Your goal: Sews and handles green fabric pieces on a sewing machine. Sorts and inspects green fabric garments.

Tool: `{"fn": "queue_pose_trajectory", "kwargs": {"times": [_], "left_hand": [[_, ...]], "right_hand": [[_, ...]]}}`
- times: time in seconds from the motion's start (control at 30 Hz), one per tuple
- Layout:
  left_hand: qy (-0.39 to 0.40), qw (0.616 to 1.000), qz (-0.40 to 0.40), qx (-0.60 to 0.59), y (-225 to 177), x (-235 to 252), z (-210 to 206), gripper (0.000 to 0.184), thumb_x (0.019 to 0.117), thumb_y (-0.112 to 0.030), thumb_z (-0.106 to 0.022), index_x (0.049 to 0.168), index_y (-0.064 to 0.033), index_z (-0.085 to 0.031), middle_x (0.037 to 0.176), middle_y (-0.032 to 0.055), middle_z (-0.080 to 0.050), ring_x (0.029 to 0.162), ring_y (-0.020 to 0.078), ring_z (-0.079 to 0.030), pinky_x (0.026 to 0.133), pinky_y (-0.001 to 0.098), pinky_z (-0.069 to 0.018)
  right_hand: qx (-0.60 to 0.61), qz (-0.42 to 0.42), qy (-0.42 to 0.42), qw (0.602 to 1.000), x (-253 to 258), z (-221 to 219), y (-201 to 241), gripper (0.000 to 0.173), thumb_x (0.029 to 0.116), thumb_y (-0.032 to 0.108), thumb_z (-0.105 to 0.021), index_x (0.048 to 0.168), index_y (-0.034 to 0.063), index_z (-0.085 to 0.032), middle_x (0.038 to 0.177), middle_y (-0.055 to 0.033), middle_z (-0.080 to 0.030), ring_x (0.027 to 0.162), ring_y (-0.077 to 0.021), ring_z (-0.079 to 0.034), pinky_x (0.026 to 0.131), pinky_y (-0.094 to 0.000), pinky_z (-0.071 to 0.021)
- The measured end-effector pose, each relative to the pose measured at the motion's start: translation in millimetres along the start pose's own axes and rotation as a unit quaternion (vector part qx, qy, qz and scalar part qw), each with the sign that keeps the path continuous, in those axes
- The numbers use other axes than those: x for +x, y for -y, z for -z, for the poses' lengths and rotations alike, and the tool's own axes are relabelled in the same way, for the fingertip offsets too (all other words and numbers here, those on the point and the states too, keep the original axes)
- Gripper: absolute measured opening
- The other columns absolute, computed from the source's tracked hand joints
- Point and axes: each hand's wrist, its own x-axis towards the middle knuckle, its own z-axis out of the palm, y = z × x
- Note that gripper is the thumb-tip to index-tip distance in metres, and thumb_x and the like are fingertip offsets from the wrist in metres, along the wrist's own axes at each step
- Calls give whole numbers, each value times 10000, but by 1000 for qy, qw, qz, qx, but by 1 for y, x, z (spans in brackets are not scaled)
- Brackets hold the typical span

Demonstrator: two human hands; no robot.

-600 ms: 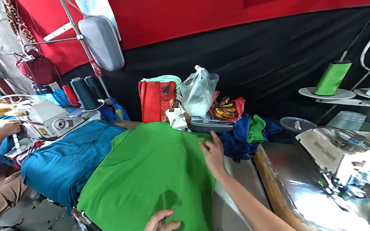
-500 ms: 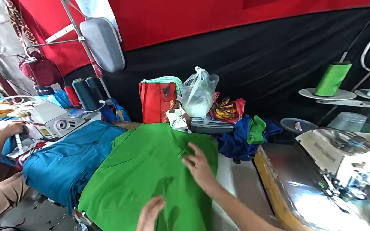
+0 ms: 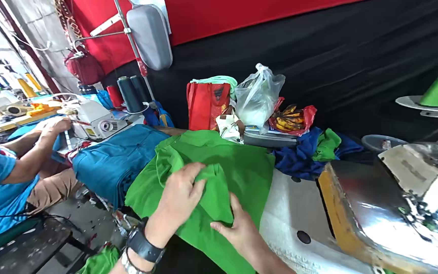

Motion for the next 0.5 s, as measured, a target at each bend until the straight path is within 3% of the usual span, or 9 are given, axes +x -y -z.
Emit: {"fn": "queue_pose_trajectory", "kwargs": {"times": [0.1, 0.2, 0.3, 0.37, 0.47, 0.5], "left_hand": [[-92, 995, 7, 50, -24, 11, 43, 196, 1008, -91, -554, 1079, 18, -701, 910, 127, -712, 785, 192, -683, 711, 392, -576], [-181, 979, -27, 92, -47, 15, 81, 218, 1050, -123, -521, 1083, 34, -667, 870, 114, -668, 730, 97, -615, 675, 260, -517], [-237, 963, -59, 118, -66, 15, 106, 251, 1063, -149, -508, 1099, 53, -653, 885, 130, -650, 752, 90, -606, 700, 258, -508], [-264, 955, -54, 122, -65, 7, 119, 274, 1077, -203, -504, 1156, 19, -644, 929, 91, -652, 788, 63, -614, 724, 260, -515], [-282, 954, -77, 67, -70, -5, 118, 240, 1080, -162, -495, 1195, 4, -623, 1015, -1, -653, 891, -21, -623, 803, 183, -521], [-279, 956, -78, 46, -76, -5, 109, 240, 1078, -145, -493, 1200, 18, -621, 1051, 4, -660, 936, -17, -632, 847, 195, -527]], "right_hand": [[-20, 48, -37, 998, -28, -11, -9, 435, 915, 73, -688, 1321, -54, -601, 1165, -192, -716, 1076, -237, -709, 960, -387, -564], [58, 52, -42, 996, -43, -2, -8, 219, 947, 108, -662, 1117, -24, -700, 1009, -107, -733, 941, -113, -704, 870, -280, -573], [168, 27, 52, 984, -58, 36, 5, 134, 952, 125, -656, 1031, 24, -695, 908, 27, -698, 847, -2, -661, 790, -206, -562], [181, 91, 75, 976, -73, 76, 14, 112, 942, 128, -681, 1026, 67, -722, 911, 85, -703, 845, 32, -653, 777, -185, -561], [138, 154, -51, 977, -102, 146, 24, 141, 930, 201, -691, 1039, 236, -775, 943, 114, -739, 853, 23, -677, 768, -182, -576], [97, 169, -102, 976, -111, 166, 24, 159, 932, 218, -683, 1058, 265, -769, 956, 113, -738, 863, 15, -681, 775, -175, -577]]}}
